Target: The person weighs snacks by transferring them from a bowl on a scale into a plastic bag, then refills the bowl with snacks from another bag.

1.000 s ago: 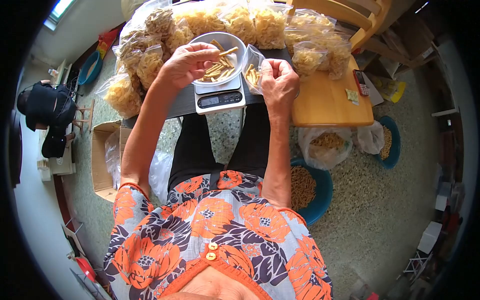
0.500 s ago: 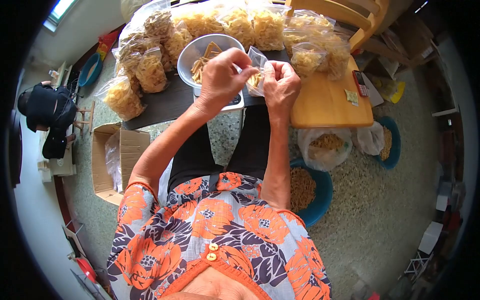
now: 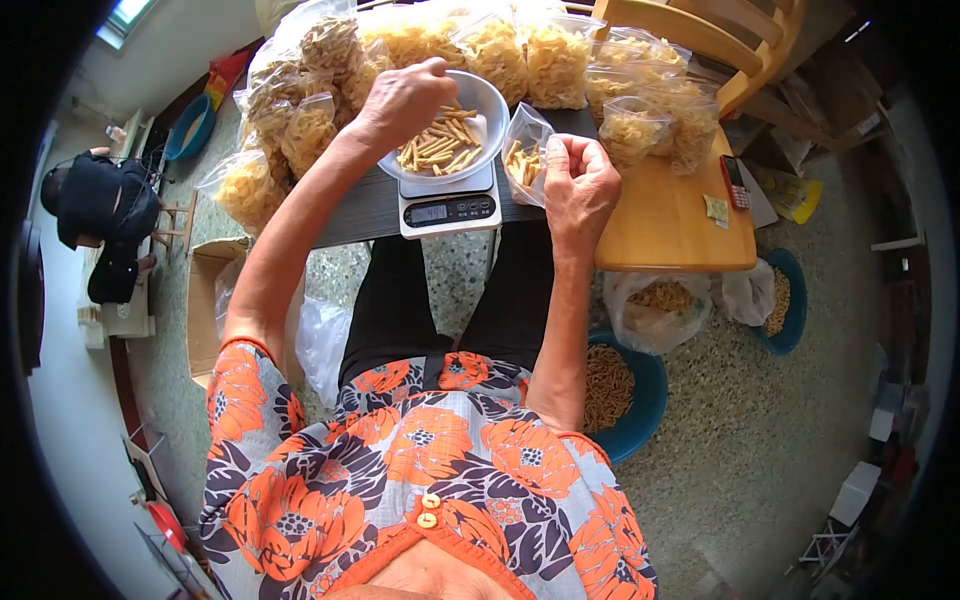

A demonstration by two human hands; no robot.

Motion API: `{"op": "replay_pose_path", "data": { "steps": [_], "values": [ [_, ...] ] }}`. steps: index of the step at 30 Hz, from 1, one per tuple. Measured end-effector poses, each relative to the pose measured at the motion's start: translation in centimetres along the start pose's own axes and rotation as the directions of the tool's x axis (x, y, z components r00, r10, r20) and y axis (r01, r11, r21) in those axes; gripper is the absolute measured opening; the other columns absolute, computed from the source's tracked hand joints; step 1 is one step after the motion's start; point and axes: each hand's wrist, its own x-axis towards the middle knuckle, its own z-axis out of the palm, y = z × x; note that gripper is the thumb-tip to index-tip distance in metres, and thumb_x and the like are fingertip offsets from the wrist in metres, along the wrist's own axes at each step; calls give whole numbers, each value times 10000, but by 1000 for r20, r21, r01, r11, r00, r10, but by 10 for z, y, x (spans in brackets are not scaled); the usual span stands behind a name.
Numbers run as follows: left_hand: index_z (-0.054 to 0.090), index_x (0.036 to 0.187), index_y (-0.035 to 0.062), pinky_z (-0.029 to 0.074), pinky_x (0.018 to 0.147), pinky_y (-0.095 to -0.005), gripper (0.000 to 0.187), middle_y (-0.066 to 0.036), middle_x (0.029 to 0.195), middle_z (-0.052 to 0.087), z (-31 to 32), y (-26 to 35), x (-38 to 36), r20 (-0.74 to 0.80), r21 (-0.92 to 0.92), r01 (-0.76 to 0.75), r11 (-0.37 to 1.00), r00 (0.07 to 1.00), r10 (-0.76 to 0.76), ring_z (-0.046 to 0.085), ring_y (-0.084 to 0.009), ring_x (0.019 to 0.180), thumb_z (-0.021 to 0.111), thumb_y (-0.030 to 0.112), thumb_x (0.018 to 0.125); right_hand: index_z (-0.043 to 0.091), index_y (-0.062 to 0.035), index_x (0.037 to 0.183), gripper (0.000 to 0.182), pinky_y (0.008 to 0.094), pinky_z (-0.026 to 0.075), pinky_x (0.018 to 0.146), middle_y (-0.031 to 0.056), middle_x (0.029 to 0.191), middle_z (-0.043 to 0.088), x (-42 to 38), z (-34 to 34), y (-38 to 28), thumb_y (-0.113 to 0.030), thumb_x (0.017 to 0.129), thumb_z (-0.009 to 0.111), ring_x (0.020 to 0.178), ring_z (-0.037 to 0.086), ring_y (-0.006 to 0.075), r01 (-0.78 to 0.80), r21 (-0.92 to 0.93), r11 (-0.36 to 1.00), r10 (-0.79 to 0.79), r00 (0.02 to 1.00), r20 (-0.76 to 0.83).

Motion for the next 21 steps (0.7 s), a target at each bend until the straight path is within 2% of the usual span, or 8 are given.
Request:
{"op": "replay_pose_path", "data": {
  "steps": [1, 3, 10, 14, 16, 21],
  "values": [
    [687, 874, 81, 554, 730, -395, 87, -110, 942, 630, 6, -2, 2, 0, -2, 2, 1000, 1000, -2, 682, -297, 879, 601, 93, 866, 678, 21, 887, 152, 228, 483, 589, -4, 718, 646, 0, 0, 0, -127, 902, 704, 622, 566, 49, 0, -2, 1000, 0, 1000, 2],
    [669, 869, 77, 557, 726, -406, 95, -124, 972, 620, 17, -2, 6, 61, 88, -129, 988, 990, 124, 688, -295, 893, 573, 81, 869, 680, 21, 888, 152, 224, 482, 588, -6, 722, 647, 0, 0, 1, -128, 905, 702, 624, 566, 47, 23, 14, 1000, -23, 1000, -1],
    [698, 812, 44, 590, 731, -354, 84, -107, 984, 642, 23, 4, 11, 105, 227, -180, 957, 981, 160, 697, -252, 926, 665, 121, 817, 677, 28, 892, 157, 215, 478, 586, -12, 725, 645, 2, -1, 6, -126, 911, 699, 627, 565, 40, 18, -6, 1000, -18, 1000, -13],
    [702, 818, 51, 592, 728, -346, 103, -98, 987, 646, 23, 3, 10, 97, 221, -180, 958, 982, 163, 692, -240, 945, 669, 148, 833, 679, 19, 884, 152, 220, 479, 583, -15, 721, 642, 1, -1, 5, -130, 912, 699, 624, 564, 41, 21, 19, 1000, -21, 1000, -2],
    [710, 826, 55, 595, 728, -333, 121, -83, 985, 649, 29, 2, 8, 27, 212, -184, 960, 983, 182, 682, -222, 974, 673, 169, 847, 680, 17, 880, 151, 223, 478, 581, -15, 719, 641, 0, 0, 5, -130, 912, 698, 622, 561, 41, 26, 19, 999, -26, 1000, -1],
    [720, 858, 60, 597, 735, -323, 134, -70, 977, 647, 28, 1, 11, 81, 285, -238, 929, 971, 224, 672, -212, 990, 679, 187, 844, 679, 21, 881, 149, 228, 471, 574, -14, 711, 639, -2, 0, 0, -123, 908, 700, 614, 551, 42, 14, -6, 1000, -14, 1000, 4]
  ]
}}
